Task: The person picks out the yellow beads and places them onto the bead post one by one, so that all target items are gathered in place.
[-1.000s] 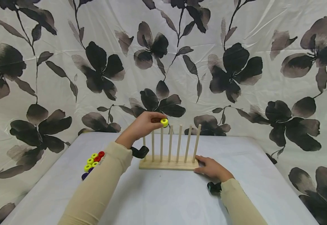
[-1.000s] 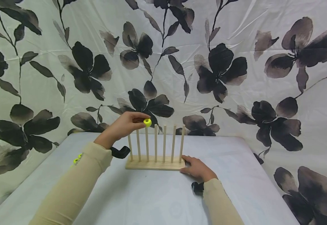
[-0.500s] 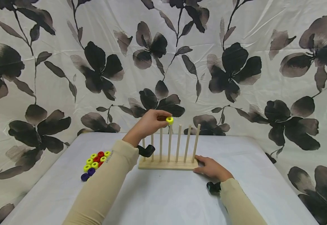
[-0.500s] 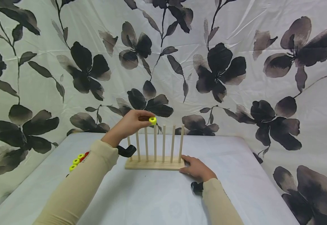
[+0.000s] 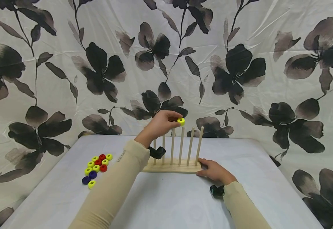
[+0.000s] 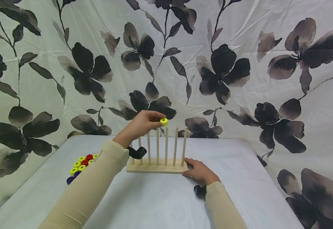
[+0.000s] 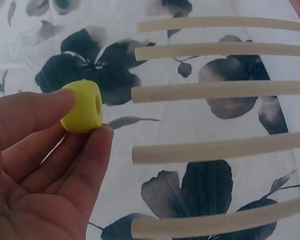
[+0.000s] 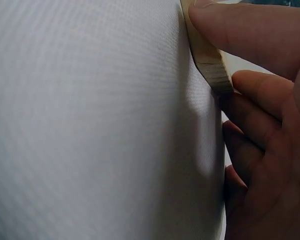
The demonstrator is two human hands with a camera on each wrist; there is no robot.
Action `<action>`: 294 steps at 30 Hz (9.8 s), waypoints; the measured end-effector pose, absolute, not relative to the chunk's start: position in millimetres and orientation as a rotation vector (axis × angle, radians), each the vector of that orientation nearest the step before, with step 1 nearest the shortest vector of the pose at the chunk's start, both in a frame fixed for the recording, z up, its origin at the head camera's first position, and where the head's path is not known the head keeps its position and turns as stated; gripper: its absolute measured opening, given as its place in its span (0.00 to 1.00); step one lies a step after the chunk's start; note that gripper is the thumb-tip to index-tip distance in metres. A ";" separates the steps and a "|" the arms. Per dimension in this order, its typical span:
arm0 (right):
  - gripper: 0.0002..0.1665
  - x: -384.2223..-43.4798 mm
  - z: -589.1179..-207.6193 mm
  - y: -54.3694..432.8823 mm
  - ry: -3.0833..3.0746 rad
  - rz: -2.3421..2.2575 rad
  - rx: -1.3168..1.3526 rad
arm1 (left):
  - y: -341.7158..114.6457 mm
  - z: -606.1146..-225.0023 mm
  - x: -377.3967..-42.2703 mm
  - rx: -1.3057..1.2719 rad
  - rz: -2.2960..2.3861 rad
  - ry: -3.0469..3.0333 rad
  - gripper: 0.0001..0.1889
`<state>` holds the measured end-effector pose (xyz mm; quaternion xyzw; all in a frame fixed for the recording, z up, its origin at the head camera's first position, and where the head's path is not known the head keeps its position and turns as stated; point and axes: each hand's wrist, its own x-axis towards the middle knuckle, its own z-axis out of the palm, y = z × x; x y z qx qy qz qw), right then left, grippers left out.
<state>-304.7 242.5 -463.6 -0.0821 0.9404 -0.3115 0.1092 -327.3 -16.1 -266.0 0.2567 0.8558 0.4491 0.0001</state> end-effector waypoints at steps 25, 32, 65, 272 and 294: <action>0.45 -303.8 -463.2 240.3 2.750 -0.943 -0.194 | 25.4 -265.3 -330.0 0.881 1.340 2.640 0.19; 0.45 -303.3 -462.5 241.4 2.751 -0.953 -0.180 | 37.0 -264.6 -331.8 0.915 1.275 2.651 0.19; 0.45 -304.4 -465.6 236.0 2.758 -0.936 -0.170 | 58.2 -271.3 -335.9 0.937 1.188 2.713 0.16; 0.48 -301.0 -464.1 239.1 2.757 -0.919 -0.138 | -213.5 -389.0 -276.5 0.350 1.008 2.836 0.19; 0.47 -301.5 -459.1 232.6 2.742 -0.923 -0.156 | -182.3 -359.8 -276.0 0.419 1.031 2.811 0.16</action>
